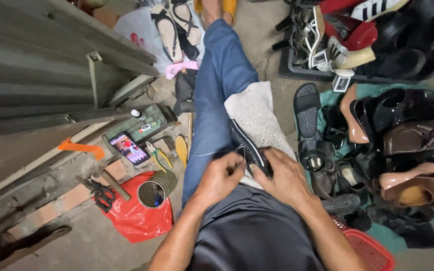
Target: Manually stitching a shoe sole using a specialized cobbler's tool and thread.
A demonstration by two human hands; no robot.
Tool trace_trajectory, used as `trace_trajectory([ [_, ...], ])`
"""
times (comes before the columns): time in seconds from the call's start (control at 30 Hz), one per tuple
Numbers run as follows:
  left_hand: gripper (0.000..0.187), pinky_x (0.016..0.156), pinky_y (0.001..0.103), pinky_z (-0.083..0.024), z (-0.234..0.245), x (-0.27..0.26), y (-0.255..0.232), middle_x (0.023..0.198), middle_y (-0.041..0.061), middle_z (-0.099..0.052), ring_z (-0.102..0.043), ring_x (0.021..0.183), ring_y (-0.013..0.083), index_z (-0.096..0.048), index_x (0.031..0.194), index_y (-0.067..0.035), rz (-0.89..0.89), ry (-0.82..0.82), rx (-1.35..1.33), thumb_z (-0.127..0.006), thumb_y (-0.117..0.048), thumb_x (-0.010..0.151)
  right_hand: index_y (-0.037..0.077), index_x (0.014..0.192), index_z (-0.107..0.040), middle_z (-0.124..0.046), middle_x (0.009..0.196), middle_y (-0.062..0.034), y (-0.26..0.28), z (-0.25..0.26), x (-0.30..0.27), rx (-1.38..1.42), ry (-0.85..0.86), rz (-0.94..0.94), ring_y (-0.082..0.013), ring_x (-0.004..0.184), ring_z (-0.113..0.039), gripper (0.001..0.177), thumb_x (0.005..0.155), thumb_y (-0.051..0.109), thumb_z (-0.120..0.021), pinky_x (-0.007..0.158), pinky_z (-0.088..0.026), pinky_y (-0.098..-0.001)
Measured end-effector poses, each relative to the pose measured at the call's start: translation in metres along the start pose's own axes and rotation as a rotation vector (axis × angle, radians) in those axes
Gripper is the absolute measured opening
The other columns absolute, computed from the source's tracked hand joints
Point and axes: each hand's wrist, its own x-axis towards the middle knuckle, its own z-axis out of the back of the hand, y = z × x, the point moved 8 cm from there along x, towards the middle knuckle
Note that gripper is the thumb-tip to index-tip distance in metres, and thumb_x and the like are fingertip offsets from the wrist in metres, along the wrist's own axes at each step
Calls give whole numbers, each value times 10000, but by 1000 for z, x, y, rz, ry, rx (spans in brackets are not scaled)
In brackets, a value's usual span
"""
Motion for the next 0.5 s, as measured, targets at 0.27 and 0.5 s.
trace_trajectory([
  [0.27,175,520,420,-558,23,-7,-31,637,39,-682,-716,633,307,-662,781,-204,-118,-64,192,-649,-294,931,128,687,-568,-523,567,-66,-8,-1,3,52,-178,65,-281,576,-604,443,928,486,-669,531,-472,-350],
  [0.5,96,590,430,-594,9,14,-19,817,16,-618,-711,734,274,-695,895,-204,-208,-359,566,-718,-297,902,123,635,-515,-493,530,-86,-10,7,-2,144,-238,57,-292,541,-584,436,934,381,-699,504,-455,-350],
])
